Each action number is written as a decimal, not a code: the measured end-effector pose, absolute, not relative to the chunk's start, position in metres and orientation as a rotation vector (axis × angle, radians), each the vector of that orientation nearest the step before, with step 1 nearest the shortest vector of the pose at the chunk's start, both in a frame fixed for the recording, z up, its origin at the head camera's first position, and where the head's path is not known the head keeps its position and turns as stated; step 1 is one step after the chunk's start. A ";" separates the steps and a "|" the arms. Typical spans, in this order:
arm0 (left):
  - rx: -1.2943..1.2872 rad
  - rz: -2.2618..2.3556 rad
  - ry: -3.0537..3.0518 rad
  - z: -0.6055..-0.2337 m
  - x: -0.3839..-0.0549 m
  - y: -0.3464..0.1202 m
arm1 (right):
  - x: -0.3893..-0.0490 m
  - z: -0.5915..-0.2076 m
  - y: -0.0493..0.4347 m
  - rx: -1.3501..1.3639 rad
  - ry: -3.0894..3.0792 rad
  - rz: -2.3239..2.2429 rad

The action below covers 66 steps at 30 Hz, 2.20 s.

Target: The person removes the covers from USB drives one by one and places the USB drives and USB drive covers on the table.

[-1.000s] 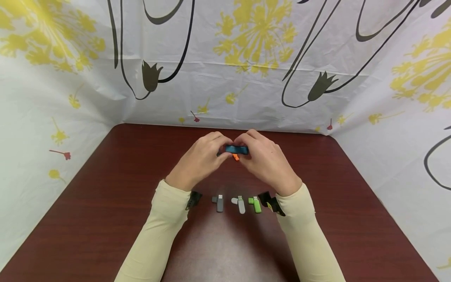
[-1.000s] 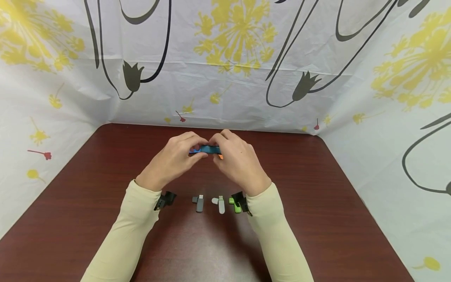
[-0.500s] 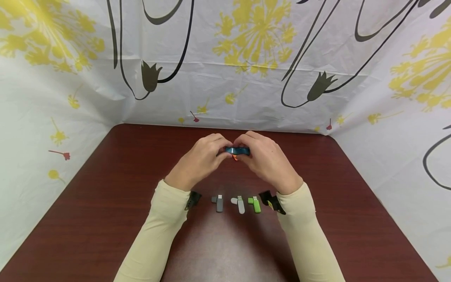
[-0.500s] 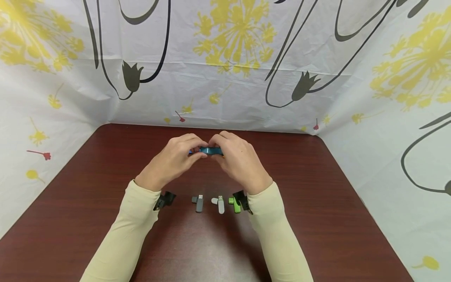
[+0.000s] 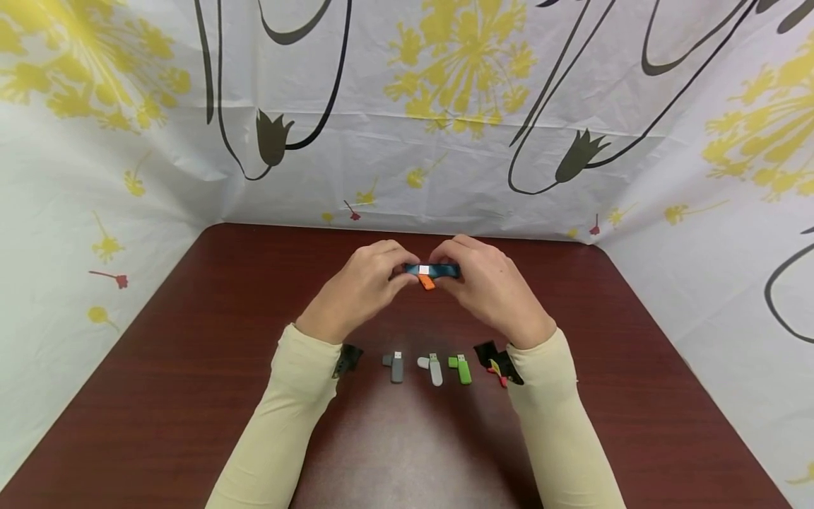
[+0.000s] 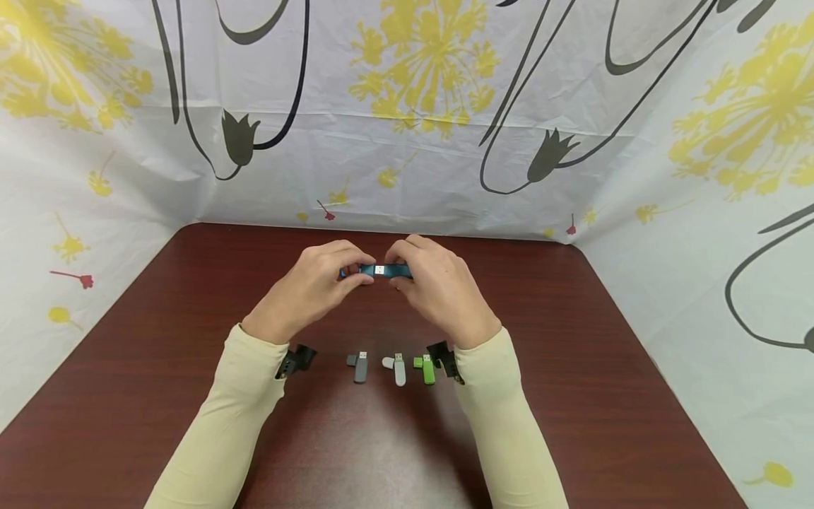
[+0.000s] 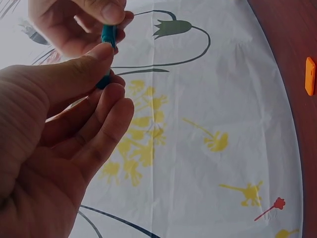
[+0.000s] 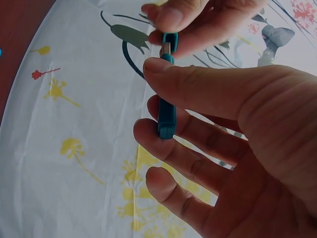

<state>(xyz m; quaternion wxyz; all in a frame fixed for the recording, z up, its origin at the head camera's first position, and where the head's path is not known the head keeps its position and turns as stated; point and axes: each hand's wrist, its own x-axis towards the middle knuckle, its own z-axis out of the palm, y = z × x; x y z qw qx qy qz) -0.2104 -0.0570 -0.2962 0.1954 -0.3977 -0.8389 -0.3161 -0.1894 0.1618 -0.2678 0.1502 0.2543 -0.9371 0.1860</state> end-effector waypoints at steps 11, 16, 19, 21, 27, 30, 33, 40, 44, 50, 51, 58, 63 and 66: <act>-1.041 -0.888 -2.372 -0.296 -0.211 -0.057 | -0.189 -0.268 0.181 0.624 -2.723 0.507; -1.014 -0.902 -2.409 -0.294 -0.210 -0.057 | -0.189 -0.274 0.191 0.586 -2.772 0.482; -1.013 -0.902 -2.410 -0.294 -0.211 -0.057 | -0.190 -0.280 0.200 0.557 -2.811 0.467; -1.013 -0.898 -2.412 -0.294 -0.211 -0.057 | -0.192 -0.283 0.206 0.538 -2.839 0.450; -0.996 -0.886 -2.442 -0.296 -0.210 -0.057 | -0.200 -0.293 0.224 0.550 -2.946 0.373; -0.989 -0.880 -2.455 -0.297 -0.210 -0.057 | -0.206 -0.298 0.229 0.579 -3.033 0.366; -0.989 -0.877 -2.452 -0.298 -0.210 -0.058 | -0.212 -0.303 0.233 0.584 -3.132 0.403; -0.988 -0.889 -2.461 -0.298 -0.209 -0.057 | -0.227 -0.321 0.242 0.606 -3.285 0.518; -0.979 -0.890 -2.482 -0.298 -0.209 -0.056 | -0.234 -0.333 0.246 0.624 -3.346 0.512; -0.982 -0.892 -2.483 -0.298 -0.209 -0.055 | -0.241 -0.349 0.248 0.492 -3.494 0.602; -0.983 -0.894 -2.480 -0.298 -0.209 -0.055 | -0.242 -0.352 0.248 0.463 -3.513 0.625; -0.976 -0.891 -2.483 -0.298 -0.209 -0.055 | -0.245 -0.363 0.247 0.374 -3.575 0.671; -0.973 -0.886 -2.496 -0.298 -0.209 -0.054 | -0.247 -0.365 0.247 0.348 -3.595 0.642; -0.975 -0.885 -2.492 -0.298 -0.208 -0.054 | -0.248 -0.366 0.248 0.357 -3.600 0.601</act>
